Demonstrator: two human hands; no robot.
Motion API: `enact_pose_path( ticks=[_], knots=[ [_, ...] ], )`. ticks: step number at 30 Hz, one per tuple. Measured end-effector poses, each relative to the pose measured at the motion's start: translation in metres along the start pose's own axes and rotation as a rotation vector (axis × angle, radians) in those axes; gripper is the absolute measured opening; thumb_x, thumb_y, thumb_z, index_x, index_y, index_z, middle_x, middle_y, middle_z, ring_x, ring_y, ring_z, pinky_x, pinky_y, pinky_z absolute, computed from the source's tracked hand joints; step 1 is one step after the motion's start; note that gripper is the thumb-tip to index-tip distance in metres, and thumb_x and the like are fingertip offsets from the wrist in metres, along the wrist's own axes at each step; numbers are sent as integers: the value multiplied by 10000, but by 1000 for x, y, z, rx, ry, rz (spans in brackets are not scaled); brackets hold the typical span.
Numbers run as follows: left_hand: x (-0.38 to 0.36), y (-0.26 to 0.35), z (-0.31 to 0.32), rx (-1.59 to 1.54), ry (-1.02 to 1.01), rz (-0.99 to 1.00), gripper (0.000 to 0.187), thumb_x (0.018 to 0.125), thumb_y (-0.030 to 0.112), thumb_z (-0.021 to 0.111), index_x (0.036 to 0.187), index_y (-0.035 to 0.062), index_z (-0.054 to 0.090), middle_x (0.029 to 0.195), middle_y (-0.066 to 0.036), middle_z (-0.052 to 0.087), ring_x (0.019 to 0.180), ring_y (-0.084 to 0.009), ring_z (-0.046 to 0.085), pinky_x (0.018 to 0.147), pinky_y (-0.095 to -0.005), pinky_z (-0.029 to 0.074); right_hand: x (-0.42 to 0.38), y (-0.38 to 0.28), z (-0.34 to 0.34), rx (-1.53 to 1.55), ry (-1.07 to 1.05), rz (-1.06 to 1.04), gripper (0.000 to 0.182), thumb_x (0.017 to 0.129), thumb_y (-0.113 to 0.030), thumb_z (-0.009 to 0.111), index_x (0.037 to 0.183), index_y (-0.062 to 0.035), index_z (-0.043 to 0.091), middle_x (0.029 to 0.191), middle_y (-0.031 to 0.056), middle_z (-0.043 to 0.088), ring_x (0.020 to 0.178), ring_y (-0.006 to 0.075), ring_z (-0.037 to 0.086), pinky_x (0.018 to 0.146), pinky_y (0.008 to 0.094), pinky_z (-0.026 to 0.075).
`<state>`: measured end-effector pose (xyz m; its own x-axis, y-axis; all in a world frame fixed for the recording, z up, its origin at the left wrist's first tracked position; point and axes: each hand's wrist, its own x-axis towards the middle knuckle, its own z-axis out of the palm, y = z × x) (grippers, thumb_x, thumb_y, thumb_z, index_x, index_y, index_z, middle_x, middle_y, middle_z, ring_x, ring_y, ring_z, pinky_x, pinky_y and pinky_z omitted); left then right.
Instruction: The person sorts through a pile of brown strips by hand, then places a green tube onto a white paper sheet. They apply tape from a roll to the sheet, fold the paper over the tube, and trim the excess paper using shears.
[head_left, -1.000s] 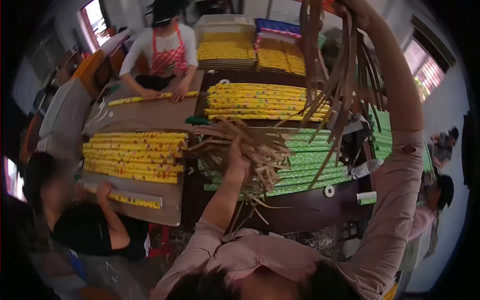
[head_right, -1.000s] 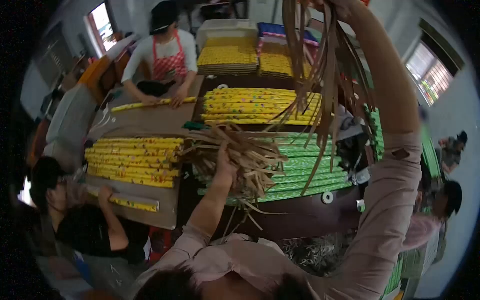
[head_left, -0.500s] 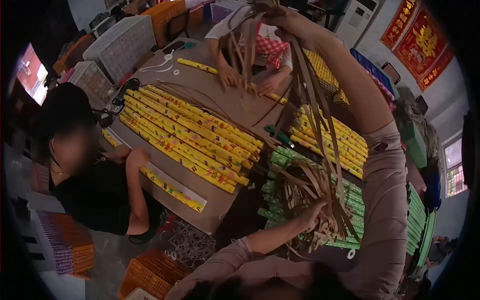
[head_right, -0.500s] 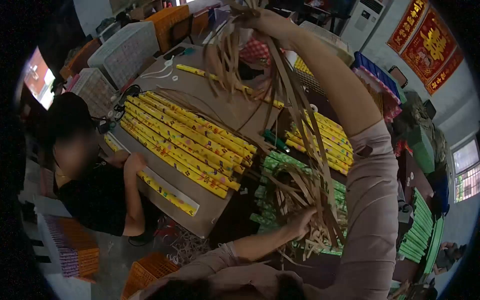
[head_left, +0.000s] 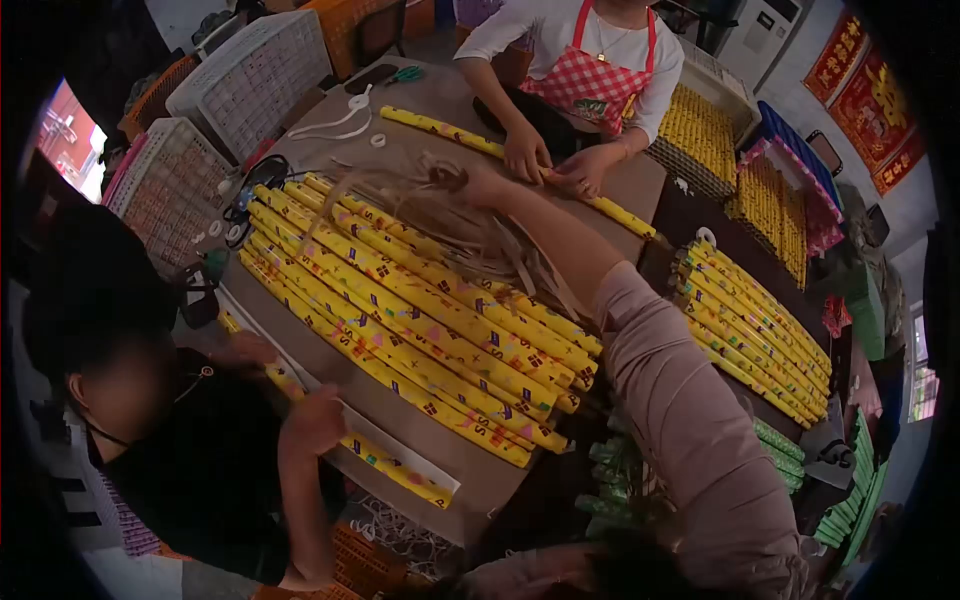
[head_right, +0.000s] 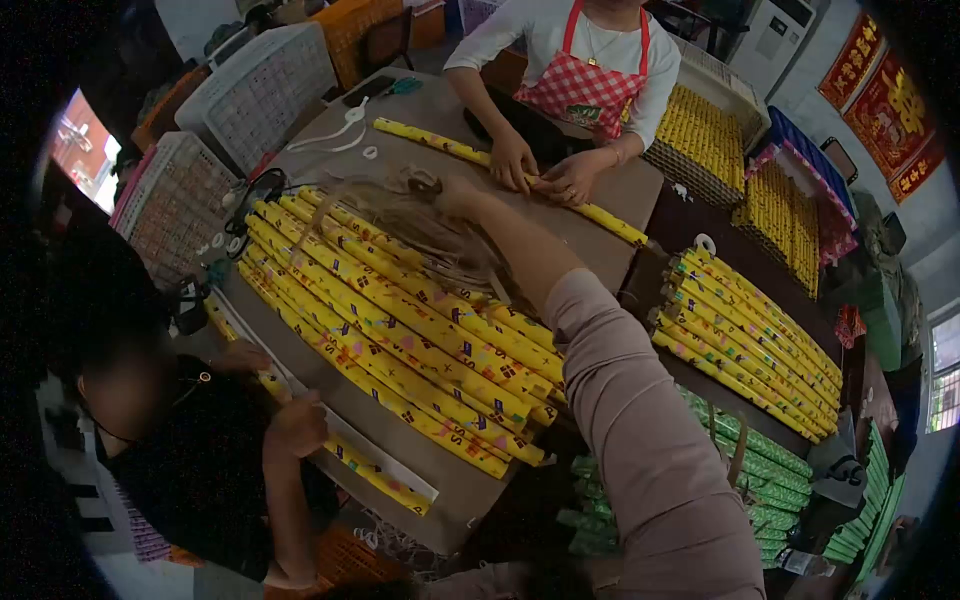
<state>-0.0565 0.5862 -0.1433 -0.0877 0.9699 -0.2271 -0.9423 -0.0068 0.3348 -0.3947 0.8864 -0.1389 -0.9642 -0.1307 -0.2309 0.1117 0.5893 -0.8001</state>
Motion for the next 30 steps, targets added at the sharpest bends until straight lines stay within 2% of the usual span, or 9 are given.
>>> enact_pose_path(
  ticks=[3,7,9,11,15,19,24,27,30],
  knots=[
    [-109,76,-66,-213,155,207,194,882,225,484,986,70,539,748,-53,517,639,-182,535,557,-351,449,-2,17,25,-71,81,193,538,716,-200,744,1188,-5,575,1026,177,651,884,249,626,692,383,487],
    [-119,68,-78,-307,223,215,172,849,145,498,998,61,511,714,-49,487,582,-181,513,514,-348,412,23,55,38,-171,-7,118,580,694,-246,749,1199,-20,575,1067,180,641,927,292,624,733,406,488],
    [-118,63,-87,-173,160,247,178,929,151,479,1047,21,507,687,-33,391,565,-164,417,540,-307,381,18,40,48,-515,-170,200,554,815,-408,692,1152,6,543,962,152,645,792,303,625,647,418,494],
    [-118,64,-87,-88,93,278,202,968,173,476,1074,6,510,693,-29,364,570,-158,385,564,-290,374,-19,8,39,-515,-82,167,718,772,-471,734,1258,-6,484,1139,175,598,971,335,600,778,434,490],
    [17,15,13,5,-11,-13,260,958,250,499,1080,22,534,766,-46,450,624,-163,452,607,-304,405,-37,10,8,-241,-82,-139,1058,706,-552,770,1436,8,248,1411,229,393,1279,351,416,1025,420,379],
    [190,-118,175,191,-164,-297,320,949,326,522,1087,39,557,840,-63,535,679,-169,518,651,-317,437,-179,-54,-68,-148,-126,-135,828,838,-462,680,1440,-38,302,1359,165,485,1244,257,484,1003,361,413],
    [236,-165,228,32,181,-129,237,936,280,563,908,47,603,752,-66,579,668,-164,567,567,-307,451,-473,-98,-128,-100,119,-104,368,928,-299,612,1182,-34,627,1022,106,677,927,201,664,856,342,531],
    [260,-187,217,24,227,-38,206,966,265,510,956,80,599,794,-51,593,713,-157,593,607,-311,511,-616,-52,-119,-22,514,204,324,895,-292,664,1102,-43,677,968,111,689,875,192,678,798,334,544],
    [251,-182,253,-37,301,17,220,983,281,488,1002,90,594,899,-37,613,770,-155,613,621,-283,523,-704,7,-78,-89,503,379,472,879,-433,647,1105,-20,671,1014,147,683,909,255,669,826,386,524]
  ],
)
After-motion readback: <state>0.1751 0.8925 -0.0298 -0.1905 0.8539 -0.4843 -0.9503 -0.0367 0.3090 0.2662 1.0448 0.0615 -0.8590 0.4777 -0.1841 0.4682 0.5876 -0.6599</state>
